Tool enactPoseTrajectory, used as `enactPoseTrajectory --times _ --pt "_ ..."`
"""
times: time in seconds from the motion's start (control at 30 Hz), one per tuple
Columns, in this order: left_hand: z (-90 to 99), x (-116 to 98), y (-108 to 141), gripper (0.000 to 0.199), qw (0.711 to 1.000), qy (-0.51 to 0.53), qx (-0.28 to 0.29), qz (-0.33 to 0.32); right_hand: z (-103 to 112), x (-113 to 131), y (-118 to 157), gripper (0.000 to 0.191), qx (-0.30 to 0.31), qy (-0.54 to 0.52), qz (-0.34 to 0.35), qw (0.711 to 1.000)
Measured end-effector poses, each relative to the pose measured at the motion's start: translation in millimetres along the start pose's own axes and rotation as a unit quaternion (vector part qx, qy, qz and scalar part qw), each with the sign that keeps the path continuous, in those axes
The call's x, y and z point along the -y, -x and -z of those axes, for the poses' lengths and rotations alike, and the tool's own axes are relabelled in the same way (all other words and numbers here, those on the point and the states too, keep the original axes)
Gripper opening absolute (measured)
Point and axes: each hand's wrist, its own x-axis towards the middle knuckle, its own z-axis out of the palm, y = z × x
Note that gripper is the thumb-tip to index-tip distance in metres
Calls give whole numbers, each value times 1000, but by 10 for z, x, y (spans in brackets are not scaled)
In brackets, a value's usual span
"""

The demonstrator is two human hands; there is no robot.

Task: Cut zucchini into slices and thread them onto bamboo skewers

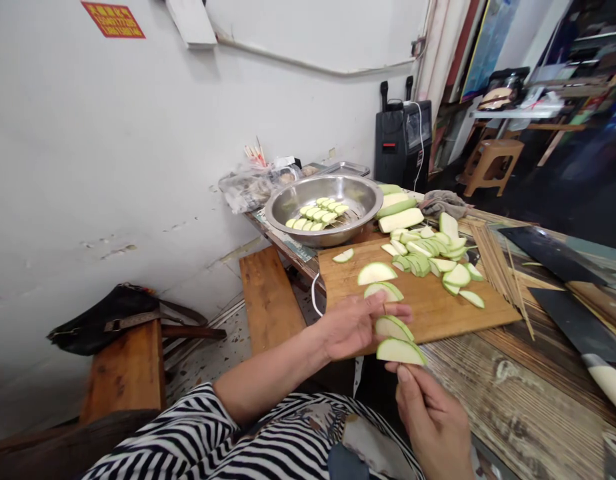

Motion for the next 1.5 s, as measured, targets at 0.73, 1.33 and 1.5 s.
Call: enactPoseTrajectory --times 0.73,1.33,1.5 --pt "-73 102 -11 27 997 64 -35 -29 -145 176 -57 23 104 -204 -161 960" --pt "29 110 -52 27 996 62 -57 -6 -117 33 -175 29 39 -95 -75 992" --pt "-1 265 26 40 1000 2 -29 2 -182 129 -201 26 47 -124 -68 989"
